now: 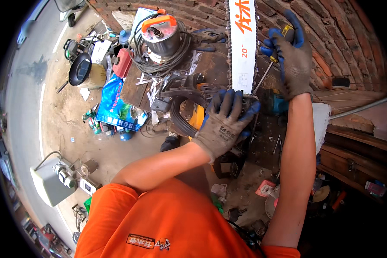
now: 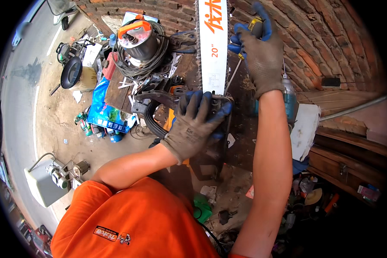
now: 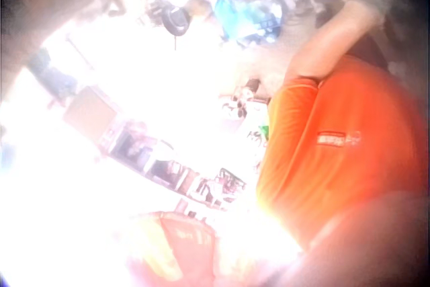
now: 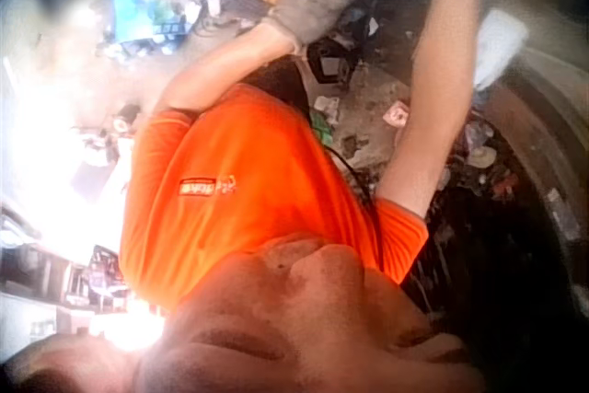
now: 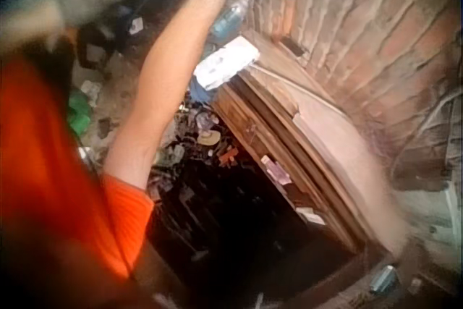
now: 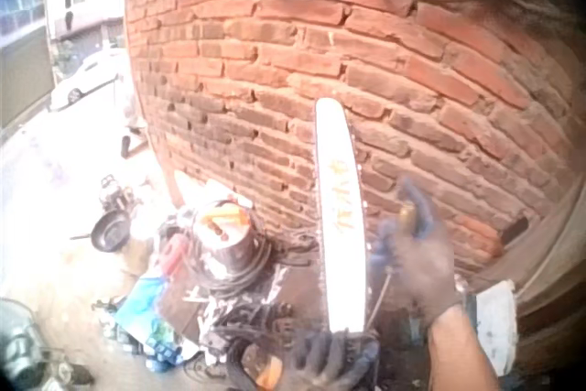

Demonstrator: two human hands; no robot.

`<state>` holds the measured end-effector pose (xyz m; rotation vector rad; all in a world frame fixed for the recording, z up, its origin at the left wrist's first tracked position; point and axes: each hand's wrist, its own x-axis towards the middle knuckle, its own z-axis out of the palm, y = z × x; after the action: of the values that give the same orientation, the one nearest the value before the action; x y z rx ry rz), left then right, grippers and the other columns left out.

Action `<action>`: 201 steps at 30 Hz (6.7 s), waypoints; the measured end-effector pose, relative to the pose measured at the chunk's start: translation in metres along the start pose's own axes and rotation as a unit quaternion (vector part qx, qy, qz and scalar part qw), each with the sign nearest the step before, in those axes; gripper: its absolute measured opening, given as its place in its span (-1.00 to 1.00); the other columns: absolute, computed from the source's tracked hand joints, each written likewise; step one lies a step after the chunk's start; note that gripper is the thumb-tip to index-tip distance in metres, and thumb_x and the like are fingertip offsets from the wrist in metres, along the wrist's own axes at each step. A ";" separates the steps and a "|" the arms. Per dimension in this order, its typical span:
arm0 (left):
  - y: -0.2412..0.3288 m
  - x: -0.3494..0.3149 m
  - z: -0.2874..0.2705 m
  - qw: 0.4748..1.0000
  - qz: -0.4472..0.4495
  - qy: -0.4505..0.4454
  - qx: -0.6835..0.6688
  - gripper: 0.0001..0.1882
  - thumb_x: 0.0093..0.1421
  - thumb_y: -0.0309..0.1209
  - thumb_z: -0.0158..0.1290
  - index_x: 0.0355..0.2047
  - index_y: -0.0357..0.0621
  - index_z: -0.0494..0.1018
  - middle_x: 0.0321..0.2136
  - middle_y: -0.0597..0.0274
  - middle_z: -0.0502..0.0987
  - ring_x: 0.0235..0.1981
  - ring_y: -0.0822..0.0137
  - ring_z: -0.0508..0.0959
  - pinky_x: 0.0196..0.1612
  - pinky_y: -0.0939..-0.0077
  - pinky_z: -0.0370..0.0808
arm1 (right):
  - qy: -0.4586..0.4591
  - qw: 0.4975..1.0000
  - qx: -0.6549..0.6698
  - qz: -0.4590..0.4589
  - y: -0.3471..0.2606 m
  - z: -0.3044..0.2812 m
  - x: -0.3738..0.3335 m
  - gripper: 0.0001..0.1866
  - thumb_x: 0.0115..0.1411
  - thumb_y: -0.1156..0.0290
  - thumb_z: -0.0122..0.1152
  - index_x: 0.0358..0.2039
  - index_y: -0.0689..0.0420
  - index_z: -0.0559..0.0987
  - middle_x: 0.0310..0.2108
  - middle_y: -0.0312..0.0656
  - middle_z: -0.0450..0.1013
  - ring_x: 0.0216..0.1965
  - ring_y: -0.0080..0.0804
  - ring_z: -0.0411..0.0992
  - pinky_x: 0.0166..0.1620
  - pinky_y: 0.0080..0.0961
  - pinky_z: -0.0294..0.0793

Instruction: The person assembles a chainsaw by attaching the guide bar and chain, then securing the cover with a wrench. The person uses a wrench to tighten the nuts on the chainsaw cover.

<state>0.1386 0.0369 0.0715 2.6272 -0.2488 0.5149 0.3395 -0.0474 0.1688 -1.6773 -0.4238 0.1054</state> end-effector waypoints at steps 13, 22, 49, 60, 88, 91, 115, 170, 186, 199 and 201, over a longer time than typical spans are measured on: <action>-0.003 0.000 -0.004 0.999 -0.002 0.016 -0.033 -0.18 -0.10 -0.10 0.27 0.25 0.17 0.35 0.07 -0.17 0.33 0.11 -0.16 0.31 0.20 -0.16 0.22 | -0.012 0.999 -0.027 0.014 0.026 0.008 0.020 -0.40 0.24 0.56 0.23 0.29 0.08 0.33 -0.21 -0.03 0.58 -0.33 -0.43 0.60 -0.31 -0.47 0.73; -0.004 0.001 0.003 0.998 0.000 0.052 -0.040 -0.17 -0.13 -0.13 0.29 0.23 0.17 0.37 0.03 -0.11 0.33 0.10 -0.12 0.32 0.19 -0.13 0.25 | 0.016 0.988 -0.150 -0.014 0.020 0.017 0.018 -0.38 0.19 0.41 0.30 0.27 0.04 0.38 -0.25 -0.09 0.58 -0.33 -0.44 0.59 -0.29 -0.42 0.66; -0.004 0.001 0.004 0.998 -0.001 0.060 -0.019 -0.28 -0.07 -0.21 0.23 0.19 0.16 0.40 -0.01 -0.05 0.33 0.08 -0.09 0.35 0.17 -0.11 0.31 | -0.177 0.969 -0.129 0.111 0.007 0.012 0.053 -0.55 0.14 0.20 0.39 0.03 0.01 0.61 -0.33 -0.29 0.54 -0.36 -0.56 0.46 -0.25 -0.52 0.50; -0.005 0.003 0.005 0.998 0.013 0.058 0.006 -0.28 -0.07 -0.20 0.22 0.19 0.15 0.40 -0.04 -0.07 0.35 0.06 -0.08 0.37 0.14 -0.08 0.34 | -0.214 0.959 -0.147 0.114 0.009 0.008 0.070 -0.64 0.16 0.24 0.38 -0.03 0.04 0.66 -0.35 -0.31 0.55 -0.36 -0.63 0.42 -0.24 -0.56 0.46; -0.004 0.002 0.003 0.998 -0.001 0.057 -0.017 -0.25 -0.08 -0.16 0.24 0.20 0.19 0.39 -0.01 -0.08 0.35 0.07 -0.10 0.37 0.14 -0.11 0.32 | -0.156 0.962 -0.179 0.134 -0.013 0.018 0.060 -0.67 0.17 0.31 0.26 -0.08 0.18 0.62 -0.22 -0.16 0.59 -0.24 -0.46 0.54 -0.18 -0.51 0.50; -0.002 0.003 0.003 0.998 0.004 0.055 -0.013 -0.25 -0.09 -0.16 0.25 0.20 0.18 0.39 -0.01 -0.08 0.35 0.07 -0.10 0.37 0.14 -0.11 0.32 | -0.217 0.949 -0.203 0.104 0.009 0.001 0.072 -0.73 0.30 0.37 0.20 -0.02 0.09 0.63 -0.15 -0.29 0.54 -0.19 -0.59 0.45 -0.11 -0.57 0.48; -0.005 0.003 0.005 0.998 -0.002 0.054 -0.009 -0.21 -0.12 -0.15 0.27 0.21 0.18 0.39 -0.02 -0.06 0.35 0.07 -0.08 0.36 0.15 -0.10 0.33 | -0.162 0.926 -0.337 0.058 -0.011 0.038 0.053 -0.68 0.27 0.31 0.25 0.00 0.12 0.62 -0.14 -0.30 0.59 -0.14 -0.53 0.53 -0.08 -0.54 0.52; 0.013 -0.003 -0.006 0.972 0.089 -0.107 0.191 -0.15 0.08 0.07 0.15 0.38 0.40 0.14 0.25 -0.37 0.08 0.28 -0.42 0.05 0.31 -0.33 -0.07 | 0.117 0.798 -0.590 0.036 0.206 -0.156 -0.378 -0.65 0.12 0.27 0.26 -0.05 0.00 0.61 0.10 -0.11 0.44 0.20 -0.05 0.29 0.31 -0.01 0.13; 0.014 -0.003 -0.012 0.977 0.092 -0.091 0.169 -0.25 0.13 0.11 0.12 0.34 0.48 0.19 0.25 -0.38 0.14 0.29 -0.45 0.09 0.31 -0.34 -0.01 | 0.247 0.945 -0.123 0.175 0.182 -0.194 -0.354 -0.83 0.27 0.42 0.16 -0.18 0.20 0.58 -0.35 -0.25 0.57 -0.41 -0.37 0.53 -0.30 -0.35 0.55; 0.010 -0.003 -0.013 0.982 0.083 -0.086 0.145 -0.24 0.11 0.06 0.16 0.34 0.49 0.23 0.28 -0.33 0.13 0.32 -0.40 0.08 0.33 -0.32 -0.04 | 0.163 0.860 -0.453 0.172 0.210 -0.115 -0.429 -0.65 0.20 0.36 0.17 0.02 0.09 0.53 -0.21 0.03 0.51 -0.23 0.07 0.50 -0.16 -0.01 0.48; 0.009 -0.006 -0.012 0.982 0.081 -0.078 0.153 -0.24 0.11 0.06 0.17 0.34 0.49 0.23 0.28 -0.31 0.13 0.32 -0.40 0.08 0.33 -0.32 -0.03 | 0.121 0.842 -0.463 0.250 0.207 -0.108 -0.419 -0.69 0.18 0.32 0.18 -0.06 0.09 0.54 -0.18 0.07 0.50 -0.19 0.15 0.49 -0.12 0.04 0.46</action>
<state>0.1268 0.0347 0.0822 2.9700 -0.4707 0.4282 0.0298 -0.3082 -0.0878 -2.6987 0.2343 0.0691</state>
